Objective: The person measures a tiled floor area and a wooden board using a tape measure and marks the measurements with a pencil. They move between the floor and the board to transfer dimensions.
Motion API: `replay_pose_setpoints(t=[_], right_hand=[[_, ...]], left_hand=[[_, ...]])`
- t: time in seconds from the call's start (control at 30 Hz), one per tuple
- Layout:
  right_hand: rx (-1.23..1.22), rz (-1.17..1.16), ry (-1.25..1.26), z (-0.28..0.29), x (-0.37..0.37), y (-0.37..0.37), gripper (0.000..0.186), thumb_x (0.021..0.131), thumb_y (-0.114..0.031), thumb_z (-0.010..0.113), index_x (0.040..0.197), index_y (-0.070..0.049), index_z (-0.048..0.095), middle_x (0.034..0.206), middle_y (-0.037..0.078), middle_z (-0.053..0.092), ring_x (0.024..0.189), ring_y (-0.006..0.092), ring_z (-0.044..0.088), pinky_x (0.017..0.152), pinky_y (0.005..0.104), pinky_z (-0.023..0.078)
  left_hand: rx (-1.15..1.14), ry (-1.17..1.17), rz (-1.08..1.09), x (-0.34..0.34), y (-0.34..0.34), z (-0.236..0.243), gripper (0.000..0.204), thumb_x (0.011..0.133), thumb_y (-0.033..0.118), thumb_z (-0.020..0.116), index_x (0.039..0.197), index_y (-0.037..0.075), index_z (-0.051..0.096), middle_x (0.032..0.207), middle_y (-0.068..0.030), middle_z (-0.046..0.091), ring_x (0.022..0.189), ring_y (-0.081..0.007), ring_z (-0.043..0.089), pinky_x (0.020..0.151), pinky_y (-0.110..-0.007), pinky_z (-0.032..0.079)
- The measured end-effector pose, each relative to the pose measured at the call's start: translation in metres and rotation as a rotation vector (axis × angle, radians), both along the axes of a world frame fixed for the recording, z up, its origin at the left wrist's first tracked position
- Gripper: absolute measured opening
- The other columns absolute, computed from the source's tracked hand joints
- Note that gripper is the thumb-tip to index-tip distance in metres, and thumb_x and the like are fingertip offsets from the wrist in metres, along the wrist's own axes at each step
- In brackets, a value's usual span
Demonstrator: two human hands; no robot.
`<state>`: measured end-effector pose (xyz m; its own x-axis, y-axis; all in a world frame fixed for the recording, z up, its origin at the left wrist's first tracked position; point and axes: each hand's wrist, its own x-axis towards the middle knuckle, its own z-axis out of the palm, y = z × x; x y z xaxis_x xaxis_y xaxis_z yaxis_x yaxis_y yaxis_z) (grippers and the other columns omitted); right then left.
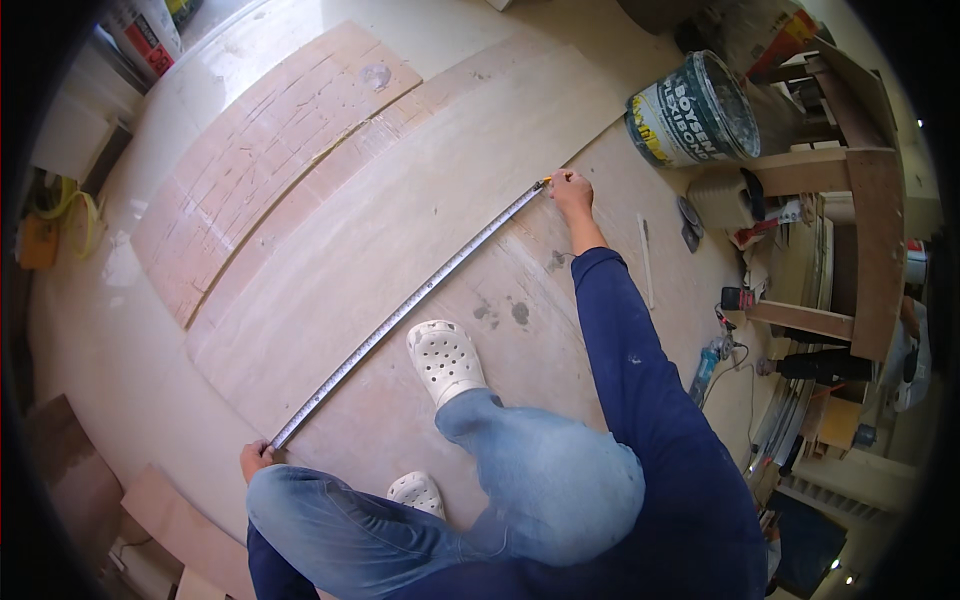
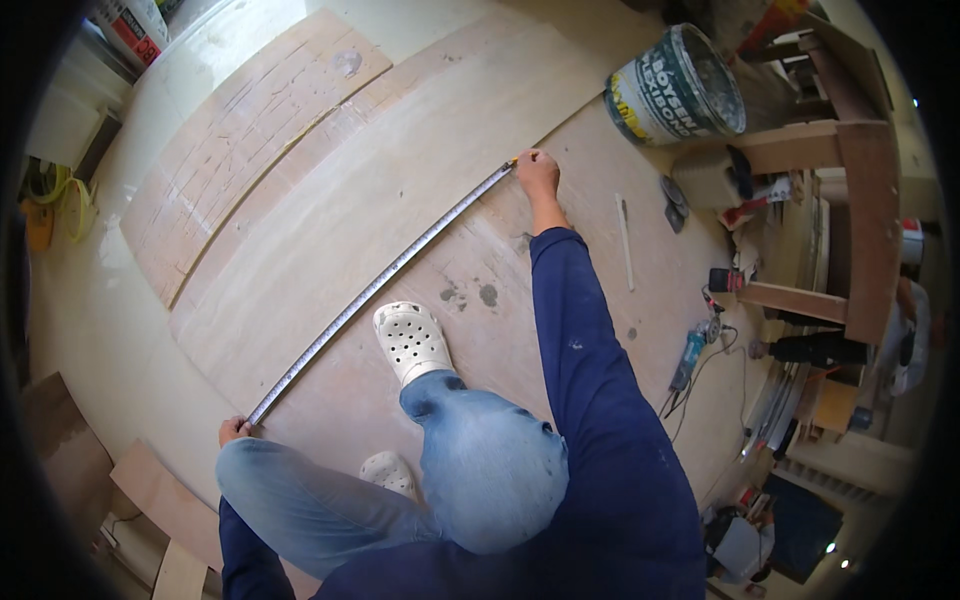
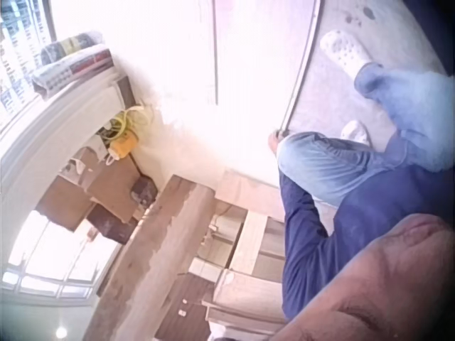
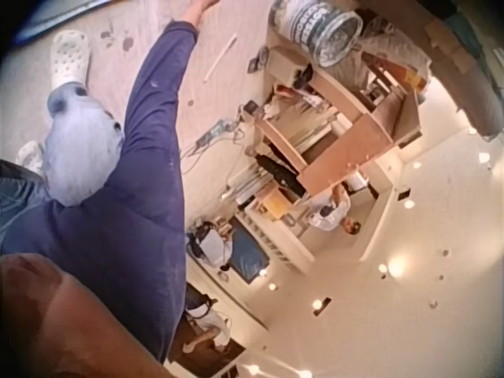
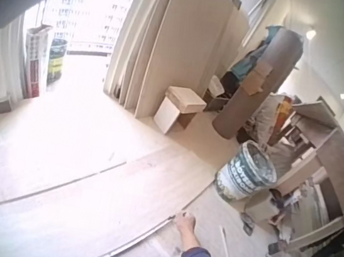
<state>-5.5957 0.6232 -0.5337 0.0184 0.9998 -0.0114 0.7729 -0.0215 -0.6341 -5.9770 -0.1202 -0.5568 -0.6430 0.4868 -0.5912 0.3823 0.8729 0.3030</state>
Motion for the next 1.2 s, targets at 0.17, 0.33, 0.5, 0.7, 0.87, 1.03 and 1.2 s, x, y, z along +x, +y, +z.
replay_pose_setpoints(t=[0.17,0.33,0.5,0.7,0.87,1.03,1.2], right_hand=[[-0.202,0.017,0.174,0.007,-0.03,-0.025,0.033,0.084,-0.031,0.054,0.091,-0.002,0.067,0.086,0.018,0.068,0.085,0.03,0.065,0.076,0.036,0.05],[-0.056,0.061,0.035,0.004,-0.021,-0.015,0.031,0.084,-0.031,0.055,0.091,-0.004,0.068,0.085,0.017,0.068,0.083,0.0305,0.065,0.075,0.0362,0.05],[-0.055,0.074,-0.001,0.005,-0.022,-0.016,0.031,0.084,-0.032,0.056,0.091,-0.005,0.068,0.085,0.017,0.068,0.083,0.0309,0.065,0.074,0.0366,0.05],[-0.124,0.045,0.047,0.013,-0.034,-0.027,0.031,0.084,-0.033,0.056,0.092,-0.005,0.068,0.085,0.017,0.068,0.083,0.0301,0.065,0.075,0.0366,0.05],[-0.073,0.05,0.03,0.006,-0.025,-0.021,0.032,0.085,-0.033,0.055,0.093,-0.005,0.068,0.085,0.017,0.068,0.083,0.0297,0.065,0.074,0.036,0.05],[-0.071,0.086,-0.037,0.007,-0.027,-0.021,0.032,0.085,-0.033,0.055,0.094,-0.004,0.067,0.087,0.018,0.068,0.084,0.0317,0.065,0.076,0.0372,0.05],[-0.042,0.124,-0.064,0.009,-0.028,-0.022,0.032,0.084,-0.032,0.054,0.093,-0.004,0.068,0.089,0.019,0.067,0.087,0.0339,0.064,0.078,0.0388,0.049]], left_hand=[[-0.063,-0.027,0.099,-0.008,-0.022,0.005,0.015,0.076,0.013,0.068,0.087,0.004,0.069,0.08,-0.0206,0.062,0.081,-0.0334,0.06,0.075,-0.04,0.048],[-0.047,-0.06,0.109,-0.011,-0.033,-0.017,0.015,0.076,0.013,0.068,0.088,0.004,0.069,0.082,-0.0192,0.063,0.079,-0.0321,0.061,0.074,-0.04,0.048],[-0.04,-0.079,0.142,-0.005,-0.018,-0.003,0.015,0.076,0.012,0.067,0.088,0.004,0.069,0.082,-0.0187,0.063,0.079,-0.0316,0.061,0.074,-0.039,0.048],[-0.043,-0.107,0.139,-0.007,-0.02,0.004,0.016,0.075,0.012,0.067,0.089,0.004,0.069,0.08,-0.0183,0.064,0.077,-0.0312,0.062,0.071,-0.039,0.048],[-0.042,-0.051,0.082,-0.008,-0.027,-0.011,0.014,0.075,0.013,0.068,0.087,0.005,0.07,0.077,-0.018,0.064,0.073,-0.0308,0.062,0.068,-0.039,0.048],[-0.055,-0.072,0.155,-0.012,-0.043,-0.019,0.015,0.076,0.014,0.068,0.089,0.006,0.07,0.083,-0.019,0.064,0.079,-0.0317,0.062,0.073,-0.039,0.048],[-0.12,-0.079,0.129,-0.011,-0.031,-0.009,0.016,0.076,0.015,0.069,0.09,0.007,0.07,0.085,-0.0188,0.063,0.081,-0.0328,0.061,0.074,-0.039,0.048]])
